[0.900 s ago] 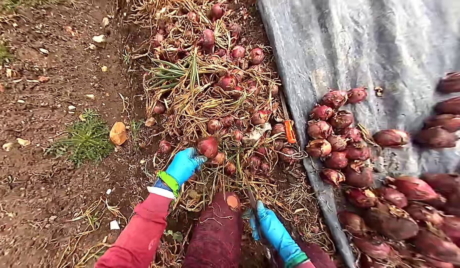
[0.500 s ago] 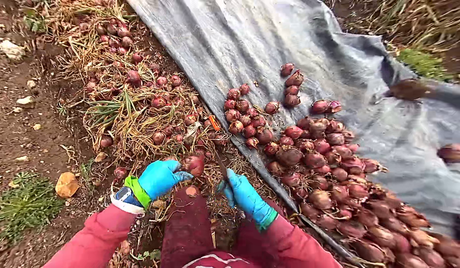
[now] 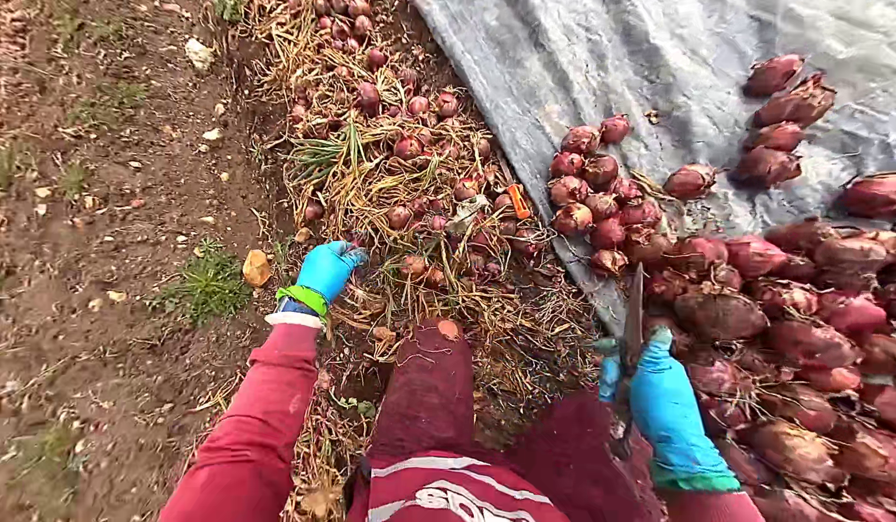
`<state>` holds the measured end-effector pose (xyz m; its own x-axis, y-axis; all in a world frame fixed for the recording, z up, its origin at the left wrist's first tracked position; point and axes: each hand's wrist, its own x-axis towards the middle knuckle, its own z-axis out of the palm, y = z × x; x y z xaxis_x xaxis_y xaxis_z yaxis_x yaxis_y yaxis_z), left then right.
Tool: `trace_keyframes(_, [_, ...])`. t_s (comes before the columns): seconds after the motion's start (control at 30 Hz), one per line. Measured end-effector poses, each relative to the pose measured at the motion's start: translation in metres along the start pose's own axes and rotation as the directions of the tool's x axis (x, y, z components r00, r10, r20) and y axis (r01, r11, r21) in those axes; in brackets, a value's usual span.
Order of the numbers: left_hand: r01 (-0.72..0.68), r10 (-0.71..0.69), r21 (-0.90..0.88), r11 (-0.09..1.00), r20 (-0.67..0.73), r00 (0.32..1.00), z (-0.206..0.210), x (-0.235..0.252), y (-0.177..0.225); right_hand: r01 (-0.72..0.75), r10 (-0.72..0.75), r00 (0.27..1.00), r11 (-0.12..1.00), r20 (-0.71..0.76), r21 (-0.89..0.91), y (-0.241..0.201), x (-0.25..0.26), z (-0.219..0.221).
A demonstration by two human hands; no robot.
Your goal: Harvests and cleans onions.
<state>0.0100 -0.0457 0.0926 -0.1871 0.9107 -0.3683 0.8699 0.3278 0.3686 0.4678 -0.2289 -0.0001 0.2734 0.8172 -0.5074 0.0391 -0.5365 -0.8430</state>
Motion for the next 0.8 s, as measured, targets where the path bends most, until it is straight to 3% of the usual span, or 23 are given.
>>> trace_keyframes(0.07, [0.203, -0.207, -0.049, 0.978, -0.070, 0.976, 0.013, 0.009, -0.078, -0.135, 0.136, 0.987, 0.991, 0.091, -0.015, 0.027, 0.006, 0.035])
trace_keyframes(0.13, [0.287, -0.292, -0.074, 0.955, -0.074, 0.954, 0.046, 0.022, -0.118, -0.227, 0.228, 0.956, 0.973, 0.183, -0.027, 0.041, 0.011, 0.074])
trace_keyframes(0.23, [0.296, -0.299, 0.039, 0.954, 0.098, 0.949, 0.114, 0.044, -0.133, -0.305, 0.310, 0.909, 0.950, 0.277, -0.063, 0.041, 0.008, 0.119])
trace_keyframes(0.33, [0.332, -0.365, 0.161, 0.929, 0.263, 0.893, 0.189, 0.063, -0.140, -0.324, 0.351, 0.868, 0.936, 0.351, -0.136, 0.038, 0.017, 0.143])
trace_keyframes(0.4, [0.405, -0.429, 0.143, 0.903, 0.282, 0.858, 0.208, 0.066, -0.143, -0.338, 0.387, 0.849, 0.921, 0.361, -0.193, 0.037, 0.024, 0.151])
trace_keyframes(0.47, [0.437, -0.431, 0.052, 0.898, 0.301, 0.851, 0.196, 0.064, -0.138, -0.356, 0.404, 0.844, 0.914, 0.353, -0.195, 0.031, 0.035, 0.158])
trace_keyframes(0.57, [0.325, -0.274, -0.114, 0.939, 0.325, 0.905, 0.157, 0.046, -0.116, -0.366, 0.412, 0.836, 0.911, 0.363, -0.192, 0.023, 0.050, 0.171])
trace_keyframes(0.7, [0.081, -0.009, -0.391, 0.917, 0.184, 0.983, 0.119, 0.007, -0.076, -0.363, 0.379, 0.820, 0.924, 0.430, -0.122, 0.004, 0.049, 0.185])
trace_keyframes(0.8, [-0.180, 0.260, -0.468, 0.865, 0.110, 0.959, 0.090, -0.027, -0.039, -0.289, 0.212, 0.778, 0.956, 0.591, 0.037, -0.016, 0.030, 0.180])
